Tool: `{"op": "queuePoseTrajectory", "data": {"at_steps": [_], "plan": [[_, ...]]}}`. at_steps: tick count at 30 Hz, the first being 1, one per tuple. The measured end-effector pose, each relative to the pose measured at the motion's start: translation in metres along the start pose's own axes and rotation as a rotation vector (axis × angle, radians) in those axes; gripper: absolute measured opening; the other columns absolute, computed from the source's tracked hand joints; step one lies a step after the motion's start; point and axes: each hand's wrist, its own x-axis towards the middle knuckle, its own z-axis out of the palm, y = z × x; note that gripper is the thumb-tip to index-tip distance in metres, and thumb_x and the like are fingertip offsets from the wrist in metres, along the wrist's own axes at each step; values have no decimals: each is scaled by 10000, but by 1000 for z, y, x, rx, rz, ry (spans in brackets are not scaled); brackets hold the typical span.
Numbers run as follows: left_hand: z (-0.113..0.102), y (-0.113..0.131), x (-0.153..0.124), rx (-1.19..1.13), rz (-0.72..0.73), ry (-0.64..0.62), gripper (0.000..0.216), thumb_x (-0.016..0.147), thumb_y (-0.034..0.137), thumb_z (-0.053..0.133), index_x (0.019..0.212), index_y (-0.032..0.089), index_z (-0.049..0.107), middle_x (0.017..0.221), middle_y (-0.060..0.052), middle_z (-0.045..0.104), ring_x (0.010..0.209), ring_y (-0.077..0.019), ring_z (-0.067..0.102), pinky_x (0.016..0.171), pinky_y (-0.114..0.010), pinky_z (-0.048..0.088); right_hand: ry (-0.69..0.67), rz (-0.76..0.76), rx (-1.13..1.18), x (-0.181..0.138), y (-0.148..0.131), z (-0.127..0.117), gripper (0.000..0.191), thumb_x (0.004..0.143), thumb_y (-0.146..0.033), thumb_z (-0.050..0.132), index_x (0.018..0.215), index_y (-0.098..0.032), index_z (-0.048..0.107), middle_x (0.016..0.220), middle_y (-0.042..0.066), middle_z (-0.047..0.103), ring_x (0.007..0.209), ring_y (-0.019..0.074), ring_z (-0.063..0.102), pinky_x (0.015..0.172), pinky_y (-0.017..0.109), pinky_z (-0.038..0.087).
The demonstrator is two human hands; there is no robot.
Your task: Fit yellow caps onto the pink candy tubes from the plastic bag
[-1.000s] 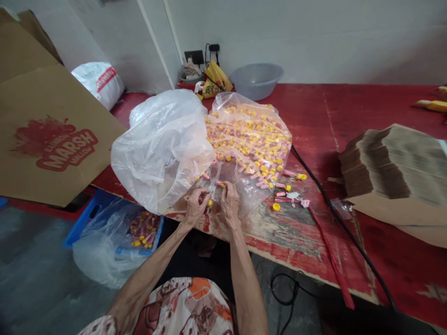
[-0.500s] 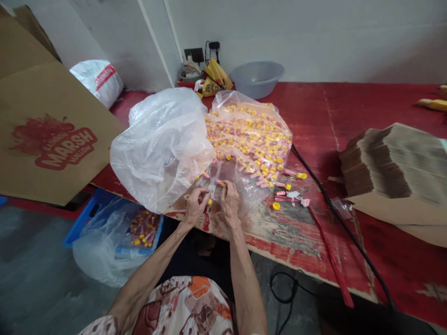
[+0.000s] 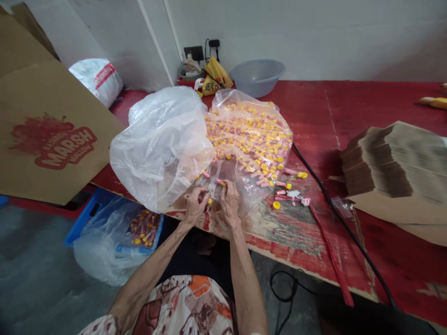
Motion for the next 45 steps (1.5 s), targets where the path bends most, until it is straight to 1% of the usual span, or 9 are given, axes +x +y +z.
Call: {"op": "queuePoseTrajectory", "data": {"at_steps": [5, 24, 30, 33, 35, 37, 40, 43, 45], "plan": [[1, 0, -1, 16, 24, 23, 150, 1007, 325, 626, 944, 210, 699, 915, -61, 751, 799, -188, 702, 814, -338, 558, -5, 1, -3, 0, -1, 0, 304, 1045, -245, 410, 1134, -211, 699, 1106, 110, 767, 1014, 231, 699, 936, 381, 565], [-2, -1, 1, 1, 6, -32, 148, 1008, 339, 642, 949, 219, 705, 932, -59, 750, 823, -194, 706, 832, -350, 567, -15, -2, 5, 0, -3, -2, 308, 1046, -255, 404, 1111, -213, 702, 1086, 107, 769, 988, 237, 692, 918, 386, 564], [-6, -3, 10, -96, -65, -125, 134, 1024, 338, 629, 1042, 232, 709, 868, -27, 728, 731, -175, 708, 737, -305, 573, 90, 60, -47, -3, -7, -7, 304, 1062, -282, 412, 1173, -220, 689, 1139, 121, 748, 1039, 252, 680, 964, 405, 539], [-11, -1, 15, 4, 56, -208, 130, 1001, 306, 658, 1086, 243, 733, 974, -57, 731, 838, -204, 717, 802, -317, 574, 34, 79, -121, -4, -4, -7, 321, 1061, -267, 395, 1163, -211, 694, 1121, 132, 742, 1036, 264, 669, 980, 425, 519], [-15, 2, 19, 98, 182, -329, 170, 978, 270, 675, 1132, 246, 741, 1056, -74, 733, 926, -229, 718, 861, -329, 568, 12, 80, -145, -4, -1, -6, 317, 1054, -262, 398, 1135, -210, 699, 1108, 129, 749, 1032, 261, 666, 983, 424, 515], [-19, 6, 24, 136, 240, -424, 245, 987, 249, 652, 1222, 230, 715, 1108, -79, 734, 934, -226, 716, 887, -334, 567, 15, 76, -139, -3, 2, -7, 307, 1048, -264, 406, 1115, -212, 701, 1109, 121, 757, 1037, 252, 668, 979, 411, 520], [-20, 10, 29, 159, 189, -427, 322, 1018, 239, 598, 1330, 184, 651, 1139, -87, 727, 914, -205, 710, 901, -332, 574, 2, 73, -123, -2, 3, -9, 294, 1046, -269, 419, 1102, -212, 702, 1109, 107, 764, 1027, 238, 675, 971, 394, 530], [-18, 14, 30, 185, 158, -461, 288, 990, 195, 606, 1269, 186, 676, 1117, -79, 718, 928, -204, 707, 905, -335, 577, -3, 77, -123, -2, 2, -11, 296, 1051, -271, 419, 1104, -213, 704, 1111, 103, 766, 1026, 230, 681, 969, 385, 536], [-18, 17, 32, 104, 115, -511, 286, 957, 174, 634, 1237, 198, 687, 1059, -55, 714, 870, -184, 698, 875, -325, 583, 4, 77, -124, -2, 1, -11, 297, 1054, -272, 418, 1108, -215, 704, 1107, 101, 766, 1026, 228, 682, 964, 380, 538]]}}
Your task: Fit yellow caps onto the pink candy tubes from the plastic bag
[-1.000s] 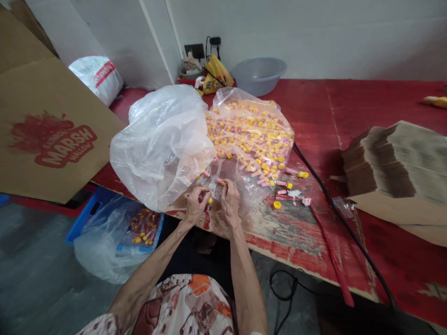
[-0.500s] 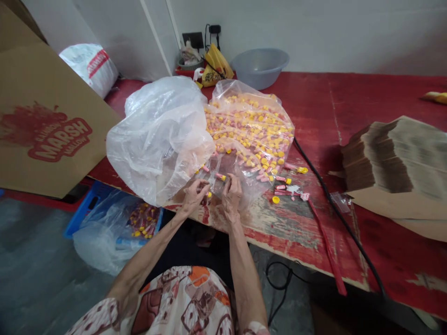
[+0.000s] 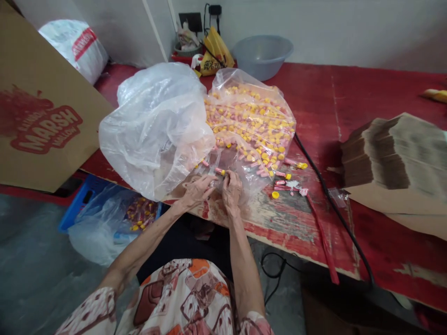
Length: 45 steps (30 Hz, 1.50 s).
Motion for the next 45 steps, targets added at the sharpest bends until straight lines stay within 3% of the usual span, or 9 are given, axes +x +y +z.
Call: {"op": "queuePoseTrajectory", "data": {"at_steps": [4, 10, 16, 20, 27, 33, 38, 41, 45], "plan": [[-7, 5, 3, -392, -199, 85, 340, 973, 287, 636, 1302, 197, 633, 889, 10, 645, 745, -128, 656, 707, -247, 583, -8, -4, 0, 0, -1, 1, 294, 1056, -270, 417, 1107, -214, 702, 1111, 103, 765, 1010, 230, 683, 972, 390, 536], [-9, 8, -2, -695, -385, 121, 439, 943, 431, 674, 1307, 196, 602, 956, -2, 630, 702, -110, 656, 578, -206, 566, -5, 10, -13, 0, -2, 1, 303, 1052, -255, 411, 1119, -209, 703, 1140, 112, 765, 1061, 239, 680, 990, 400, 529], [9, -2, -7, -233, -97, 194, 329, 968, 241, 633, 1291, 177, 631, 984, -44, 689, 852, -179, 699, 827, -325, 609, -10, 7, -24, 0, -2, 1, 311, 1051, -263, 403, 1112, -209, 704, 1109, 109, 765, 1031, 236, 687, 954, 385, 534], [9, -2, -11, 41, 129, 117, 377, 967, 138, 613, 1340, 188, 638, 1162, -88, 708, 925, -190, 702, 949, -368, 585, 5, 10, -30, -1, -1, 1, 319, 1050, -288, 401, 1094, -207, 707, 1084, 111, 764, 1002, 241, 686, 930, 386, 536], [3, -1, -11, -61, -21, 213, 429, 990, 203, 594, 1419, 199, 609, 1248, -106, 703, 1032, -213, 686, 991, -373, 574, 12, -13, -42, 0, 2, 0, 294, 1030, -293, 424, 1090, -217, 701, 1073, 111, 759, 990, 240, 690, 934, 385, 543], [-1, -3, -10, -674, -303, 136, 447, 928, 304, 713, 1357, 210, 633, 1014, -26, 677, 761, -120, 658, 740, -262, 570, 30, -14, -109, -1, 1, 0, 333, 1038, -286, 406, 1232, -212, 666, 1183, 137, 741, 1070, 257, 688, 992, 426, 553], [-14, 2, -16, -1113, -385, 170, 563, 885, 465, 805, 1353, 209, 625, 1002, -15, 651, 799, -102, 660, 667, -190, 512, -78, -77, -286, -3, -10, 1, 424, 1023, -280, 478, 1426, -212, 589, 1435, 158, 652, 1295, 281, 613, 1076, 448, 516], [-13, 1, -18, -979, -361, 164, 525, 943, 447, 732, 1394, 210, 604, 995, -17, 663, 792, -106, 657, 692, -204, 524, -185, -92, -306, -3, -16, -1, 368, 1024, -234, 470, 1355, -218, 632, 1361, 137, 683, 1217, 269, 632, 1059, 434, 499], [-2, -2, -15, -331, -197, 152, 440, 978, 250, 603, 1416, 214, 613, 1156, -73, 717, 984, -194, 704, 926, -338, 589, -185, -94, -243, -2, -16, -4, 306, 1036, -228, 444, 1255, -220, 658, 1252, 120, 704, 1143, 250, 624, 1026, 405, 489]]}}
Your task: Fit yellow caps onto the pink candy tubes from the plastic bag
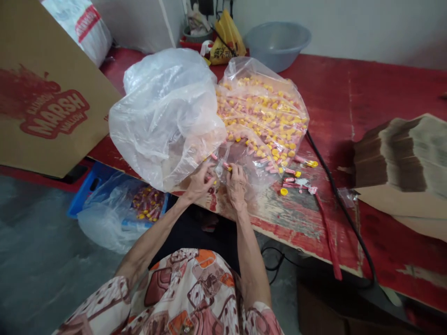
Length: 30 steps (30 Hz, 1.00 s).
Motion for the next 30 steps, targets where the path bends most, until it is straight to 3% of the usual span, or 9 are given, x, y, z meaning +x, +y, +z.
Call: {"op": "queuePoseTrajectory", "data": {"at_steps": [4, 8, 13, 17, 20, 22, 25, 27, 30], "plan": [[10, 11, -3, 477, 142, -99, 478, 952, 126, 553, 1418, 198, 629, 1312, -130, 718, 1164, -277, 692, 1048, -429, 560, 47, -37, 40, -2, 8, 1, 304, 1041, -299, 434, 1233, -223, 657, 1234, 122, 701, 1127, 260, 615, 1008, 424, 495], [16, 22, -9, 504, 184, -40, 437, 1011, 157, 524, 1436, 200, 610, 1382, -138, 695, 1275, -284, 663, 1114, -442, 535, 84, -45, 58, -2, 17, 6, 336, 1035, -382, 432, 1197, -204, 666, 1151, 142, 708, 1079, 283, 631, 983, 450, 506], [6, 14, -19, 395, 133, -92, 405, 979, 137, 554, 1374, 180, 634, 1301, -122, 721, 1191, -255, 704, 1011, -387, 599, 115, 21, 60, -2, 16, 7, 493, 1033, -554, 438, 1283, -174, 628, 1131, 160, 709, 1024, 301, 666, 966, 484, 529], [-26, 3, -57, 226, 141, 147, 380, 988, 167, 551, 1358, 216, 623, 1295, -94, 720, 1077, -198, 727, 988, -333, 604, 125, 58, 59, -2, 9, 4, 562, 1056, -602, 399, 1353, -166, 593, 1178, 174, 716, 981, 282, 671, 934, 465, 546], [-62, -22, -105, 262, 19, 392, 322, 1026, 246, 535, 1334, 251, 629, 1178, -68, 723, 973, -183, 715, 948, -319, 597, 123, 49, 48, 0, 8, 4, 537, 1057, -598, 399, 1309, -179, 619, 1100, 138, 725, 964, 266, 662, 911, 438, 548], [-86, -44, -137, 373, -85, 520, 266, 1021, 263, 524, 1246, 222, 661, 1097, -89, 704, 1002, -221, 694, 991, -375, 579, 119, 18, 44, 2, 8, 3, 493, 1055, -583, 404, 1218, -198, 664, 1086, 123, 727, 985, 256, 656, 926, 423, 540], [-112, -66, -169, 520, -203, 631, 309, 989, 292, 557, 1257, 178, 659, 1180, -149, 665, 1148, -296, 645, 1075, -490, 536, 93, 28, 94, 2, 7, -2, 469, 1045, -586, 442, 1131, -209, 706, 1051, 95, 736, 912, 219, 640, 875, 373, 534], [-115, -65, -169, 503, -219, 683, 333, 1000, 323, 562, 1286, 176, 647, 1202, -149, 655, 1157, -293, 635, 1070, -485, 538, 69, 86, 169, 2, 6, -6, 476, 1031, -606, 487, 1141, -207, 722, 1019, 72, 739, 827, 188, 618, 799, 327, 523], [-94, -49, -131, 305, -143, 611, 322, 1039, 351, 532, 1305, 201, 633, 1141, -100, 666, 1001, -216, 670, 932, -365, 584, 35, 162, 288, 1, 3, -12, 486, 1011, -612, 536, 1178, -201, 735, 978, 45, 741, 765, 161, 600, 730, 288, 505]]}}
